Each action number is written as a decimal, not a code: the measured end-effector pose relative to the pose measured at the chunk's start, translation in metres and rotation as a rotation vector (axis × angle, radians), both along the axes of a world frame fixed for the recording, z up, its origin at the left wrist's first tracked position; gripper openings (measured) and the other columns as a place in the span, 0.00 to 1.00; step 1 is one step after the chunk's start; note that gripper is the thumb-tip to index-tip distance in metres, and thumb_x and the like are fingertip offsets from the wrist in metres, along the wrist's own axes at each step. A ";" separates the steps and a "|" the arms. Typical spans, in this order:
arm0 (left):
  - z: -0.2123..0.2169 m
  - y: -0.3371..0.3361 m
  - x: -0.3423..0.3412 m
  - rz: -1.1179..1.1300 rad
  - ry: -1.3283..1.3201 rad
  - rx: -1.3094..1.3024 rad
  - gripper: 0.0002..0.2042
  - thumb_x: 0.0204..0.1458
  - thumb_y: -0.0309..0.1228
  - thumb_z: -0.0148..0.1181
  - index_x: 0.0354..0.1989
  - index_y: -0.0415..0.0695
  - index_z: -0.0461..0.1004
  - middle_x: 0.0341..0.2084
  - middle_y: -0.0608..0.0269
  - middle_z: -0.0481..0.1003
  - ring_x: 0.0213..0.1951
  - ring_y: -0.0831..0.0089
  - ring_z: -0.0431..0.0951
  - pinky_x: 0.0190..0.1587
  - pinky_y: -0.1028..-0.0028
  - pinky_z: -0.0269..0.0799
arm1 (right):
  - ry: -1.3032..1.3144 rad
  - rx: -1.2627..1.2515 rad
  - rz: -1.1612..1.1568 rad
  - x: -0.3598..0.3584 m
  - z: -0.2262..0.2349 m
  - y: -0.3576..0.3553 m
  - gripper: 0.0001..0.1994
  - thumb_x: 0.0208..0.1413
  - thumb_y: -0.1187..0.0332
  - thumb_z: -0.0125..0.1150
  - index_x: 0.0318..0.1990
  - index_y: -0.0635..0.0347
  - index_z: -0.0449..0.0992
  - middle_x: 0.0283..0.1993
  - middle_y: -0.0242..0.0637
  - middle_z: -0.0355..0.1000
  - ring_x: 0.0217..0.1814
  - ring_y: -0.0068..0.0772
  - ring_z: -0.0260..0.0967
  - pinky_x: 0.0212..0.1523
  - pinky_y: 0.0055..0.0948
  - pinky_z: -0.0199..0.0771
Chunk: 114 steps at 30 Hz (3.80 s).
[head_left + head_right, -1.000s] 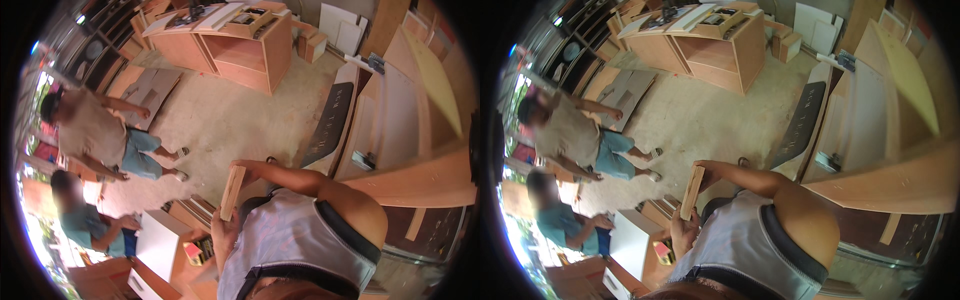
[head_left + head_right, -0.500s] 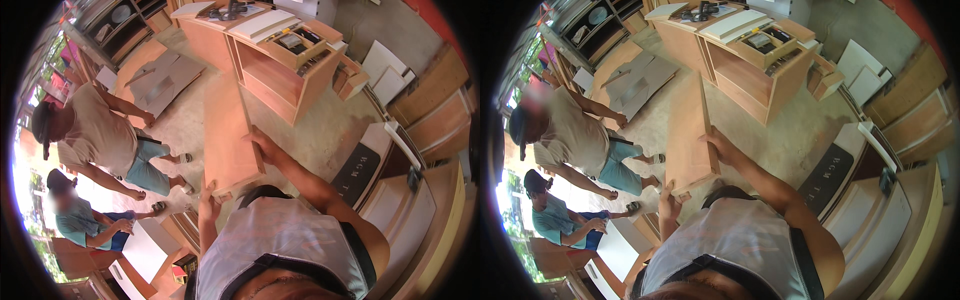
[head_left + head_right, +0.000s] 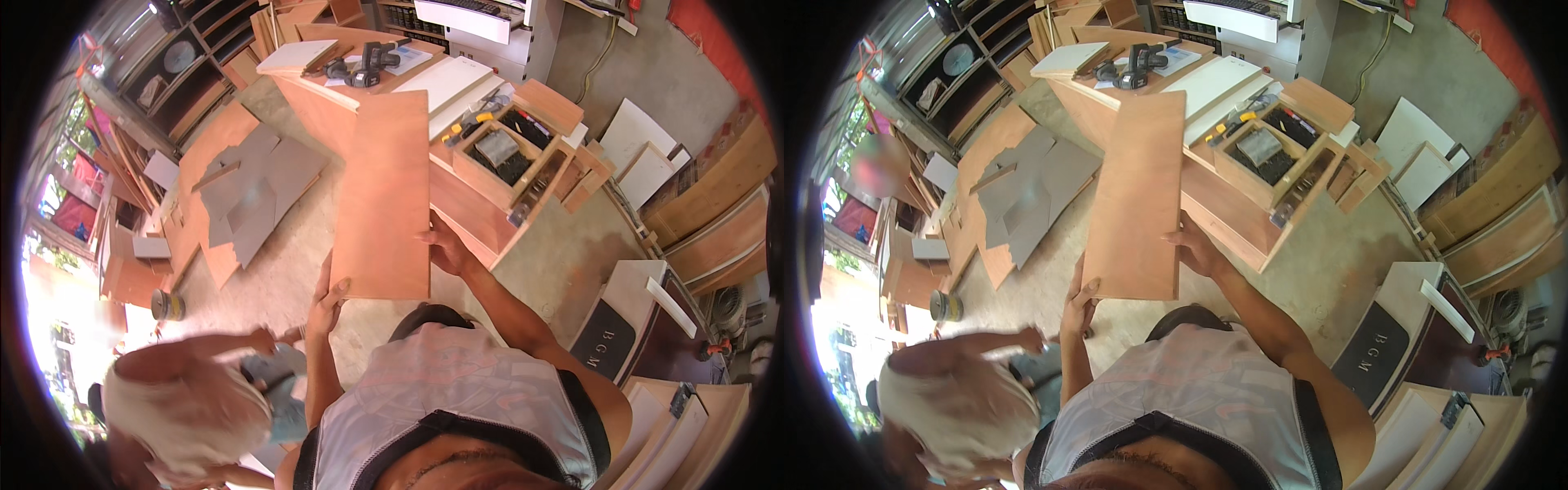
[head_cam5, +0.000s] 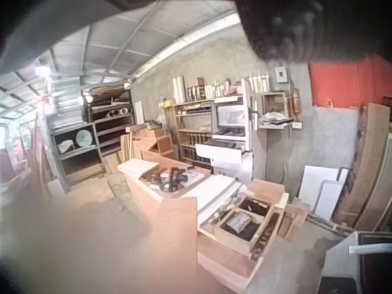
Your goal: The person handles and stacks various wooden panels and strips in a workshop. They move pieces between a workbench and the floor, aligning and organizing them into piles.
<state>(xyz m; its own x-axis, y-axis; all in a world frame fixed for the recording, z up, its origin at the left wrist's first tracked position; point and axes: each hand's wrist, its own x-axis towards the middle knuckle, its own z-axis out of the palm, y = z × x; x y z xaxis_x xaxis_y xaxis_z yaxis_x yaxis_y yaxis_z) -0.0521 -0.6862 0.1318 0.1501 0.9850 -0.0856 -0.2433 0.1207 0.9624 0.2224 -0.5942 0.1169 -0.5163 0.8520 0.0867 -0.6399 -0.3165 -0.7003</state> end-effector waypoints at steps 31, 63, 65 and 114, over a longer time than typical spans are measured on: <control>-0.105 0.717 -0.007 -0.811 0.042 -0.143 0.39 0.55 0.28 0.57 0.75 0.47 0.46 0.63 0.62 0.64 0.60 0.71 0.66 0.60 0.71 0.64 | -0.152 -0.332 -0.794 -0.009 -0.121 0.491 0.27 0.55 0.71 0.58 0.62 0.62 0.61 0.52 0.34 0.69 0.57 0.29 0.67 0.60 0.33 0.67; -0.165 0.748 -0.004 -0.579 0.651 0.803 0.32 0.39 0.37 0.75 0.54 0.35 0.74 0.46 0.44 0.76 0.50 0.51 0.74 0.53 0.59 0.71 | -1.506 -0.240 -1.162 -0.101 -0.136 0.440 0.34 0.50 0.68 0.70 0.65 0.64 0.66 0.55 0.53 0.70 0.56 0.52 0.71 0.58 0.40 0.71; -0.169 0.745 -0.002 -0.553 0.661 0.787 0.32 0.40 0.37 0.75 0.54 0.35 0.74 0.46 0.45 0.76 0.50 0.51 0.74 0.53 0.60 0.71 | -1.460 -0.218 -1.187 -0.100 -0.138 0.440 0.33 0.50 0.68 0.70 0.64 0.64 0.66 0.54 0.53 0.72 0.55 0.53 0.72 0.57 0.40 0.72; -0.174 0.740 -0.002 -0.573 0.581 0.756 0.28 0.41 0.32 0.74 0.52 0.33 0.75 0.44 0.50 0.75 0.40 0.57 0.78 0.43 0.66 0.76 | -1.596 -0.198 -1.411 -0.109 -0.178 0.429 0.12 0.52 0.71 0.70 0.41 0.68 0.78 0.34 0.47 0.79 0.37 0.39 0.80 0.41 0.32 0.77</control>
<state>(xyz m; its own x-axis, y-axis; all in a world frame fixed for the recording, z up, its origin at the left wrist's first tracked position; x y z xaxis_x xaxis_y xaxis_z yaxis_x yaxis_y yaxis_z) -0.0540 0.0542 -0.0421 0.7317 0.6110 0.3023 0.1724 -0.5948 0.7852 0.1135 -0.1650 -0.0606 0.7889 0.5752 0.2164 0.5009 -0.3977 -0.7687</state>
